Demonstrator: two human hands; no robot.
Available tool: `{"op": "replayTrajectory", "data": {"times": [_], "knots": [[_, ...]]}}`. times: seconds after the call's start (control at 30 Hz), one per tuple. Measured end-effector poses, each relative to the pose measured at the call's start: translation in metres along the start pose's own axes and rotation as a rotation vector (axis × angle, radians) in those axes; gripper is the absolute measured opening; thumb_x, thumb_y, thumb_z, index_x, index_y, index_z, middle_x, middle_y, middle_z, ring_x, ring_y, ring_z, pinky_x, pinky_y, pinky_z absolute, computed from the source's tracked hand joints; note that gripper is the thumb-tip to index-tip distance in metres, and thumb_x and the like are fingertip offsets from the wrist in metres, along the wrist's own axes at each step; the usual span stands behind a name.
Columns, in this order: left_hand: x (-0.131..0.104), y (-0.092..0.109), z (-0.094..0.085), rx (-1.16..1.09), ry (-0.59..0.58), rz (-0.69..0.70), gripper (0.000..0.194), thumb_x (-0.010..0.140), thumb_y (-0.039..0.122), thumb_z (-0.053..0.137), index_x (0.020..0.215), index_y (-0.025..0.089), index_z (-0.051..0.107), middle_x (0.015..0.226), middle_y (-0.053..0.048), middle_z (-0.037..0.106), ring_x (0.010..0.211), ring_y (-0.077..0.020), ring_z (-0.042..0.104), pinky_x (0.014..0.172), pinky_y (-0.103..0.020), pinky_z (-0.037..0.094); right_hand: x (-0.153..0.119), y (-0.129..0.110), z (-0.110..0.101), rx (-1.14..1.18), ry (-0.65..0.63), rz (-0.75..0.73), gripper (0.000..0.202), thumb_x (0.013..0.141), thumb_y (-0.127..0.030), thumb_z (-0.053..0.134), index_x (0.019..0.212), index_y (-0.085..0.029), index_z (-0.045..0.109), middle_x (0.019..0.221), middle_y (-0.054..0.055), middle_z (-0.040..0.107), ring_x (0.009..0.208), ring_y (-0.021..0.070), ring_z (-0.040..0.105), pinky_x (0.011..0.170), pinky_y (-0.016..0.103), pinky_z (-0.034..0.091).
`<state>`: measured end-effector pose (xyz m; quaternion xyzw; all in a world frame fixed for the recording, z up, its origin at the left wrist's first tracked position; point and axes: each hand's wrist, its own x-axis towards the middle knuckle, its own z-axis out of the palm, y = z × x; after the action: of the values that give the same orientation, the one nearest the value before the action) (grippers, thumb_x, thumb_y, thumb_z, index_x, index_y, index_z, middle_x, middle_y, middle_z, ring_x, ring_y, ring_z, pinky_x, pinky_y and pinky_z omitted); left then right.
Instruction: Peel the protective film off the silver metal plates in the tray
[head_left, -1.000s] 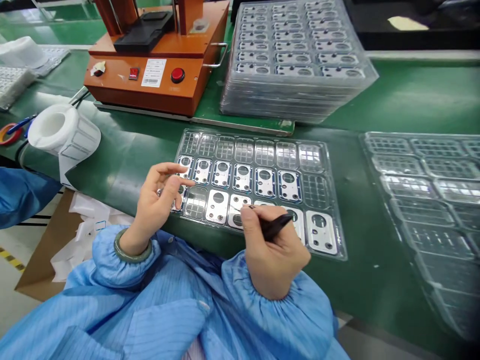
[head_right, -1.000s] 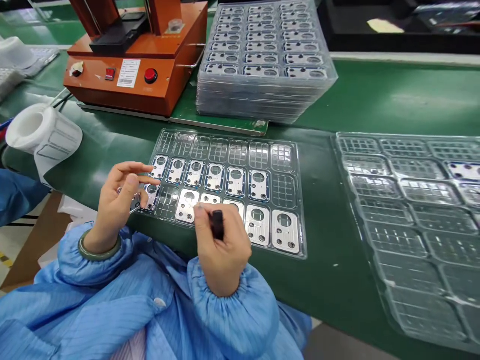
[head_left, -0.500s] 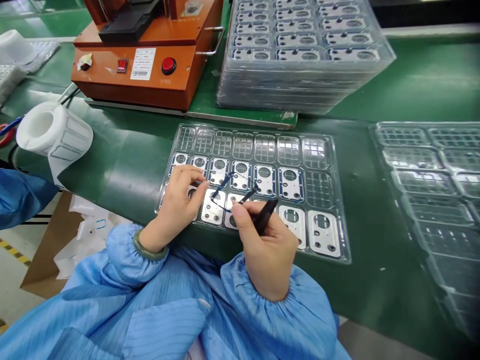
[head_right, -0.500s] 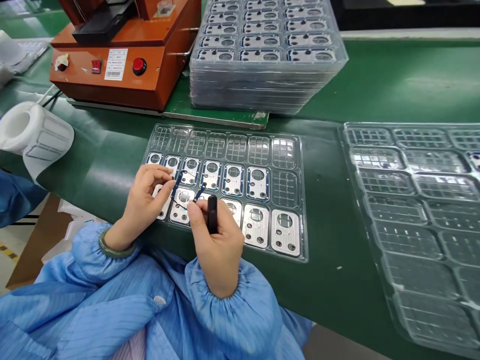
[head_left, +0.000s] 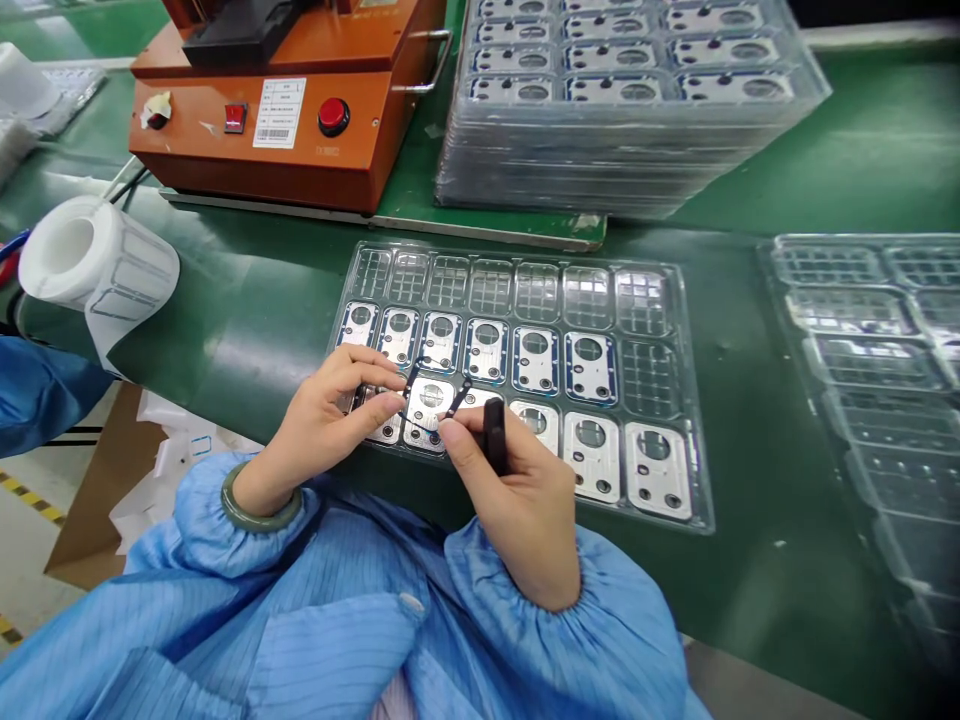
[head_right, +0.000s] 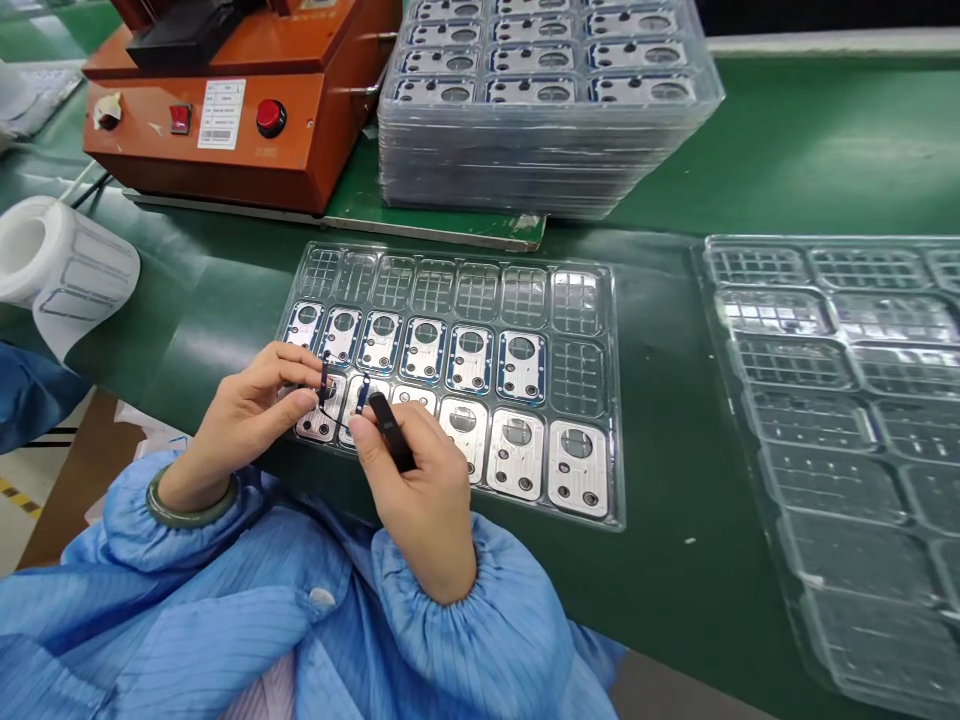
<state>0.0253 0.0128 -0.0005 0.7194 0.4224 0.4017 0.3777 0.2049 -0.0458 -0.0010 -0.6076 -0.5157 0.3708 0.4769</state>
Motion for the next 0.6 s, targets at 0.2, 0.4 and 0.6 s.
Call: {"op": "replayTrajectory", "data": {"times": [0.2,0.4,0.6], "knots": [[-0.003,0.0,-0.007,0.028,-0.01,-0.031,0.008,0.084,0.026,0.068,0.077,0.022,0.067,0.092,-0.005,0.064,0.088,-0.0164,0.062,0.077,-0.032,0.053,0.002,-0.005,0.005,-0.028,-0.052,-0.063,0.017,0.088,-0.031,0.062,0.074,-0.022,0.061,0.07,-0.002,0.06,0.062,0.0119,0.054,0.058,0.024,0.044],[-0.008,-0.006,-0.019,0.197,-0.022,0.004,0.009,0.083,0.029,0.069,0.077,0.023,0.067,0.092,-0.005,0.064,0.09,-0.0189,0.062,0.074,-0.033,0.053,0.006,-0.008,0.016,-0.168,-0.142,-0.113,0.019,0.091,-0.027,0.057,0.073,-0.021,0.058,0.068,-0.002,0.056,0.06,0.0109,0.051,0.056,0.024,0.04],[-0.012,-0.014,-0.026,0.274,-0.141,0.045,0.007,0.084,0.026,0.067,0.078,0.022,0.067,0.108,-0.007,0.064,0.11,-0.0234,0.059,0.094,-0.043,0.049,0.007,-0.004,0.021,-0.311,-0.156,-0.153,0.02,0.09,-0.024,0.056,0.07,-0.02,0.057,0.066,-0.002,0.057,0.058,0.0105,0.053,0.054,0.023,0.039]]}}
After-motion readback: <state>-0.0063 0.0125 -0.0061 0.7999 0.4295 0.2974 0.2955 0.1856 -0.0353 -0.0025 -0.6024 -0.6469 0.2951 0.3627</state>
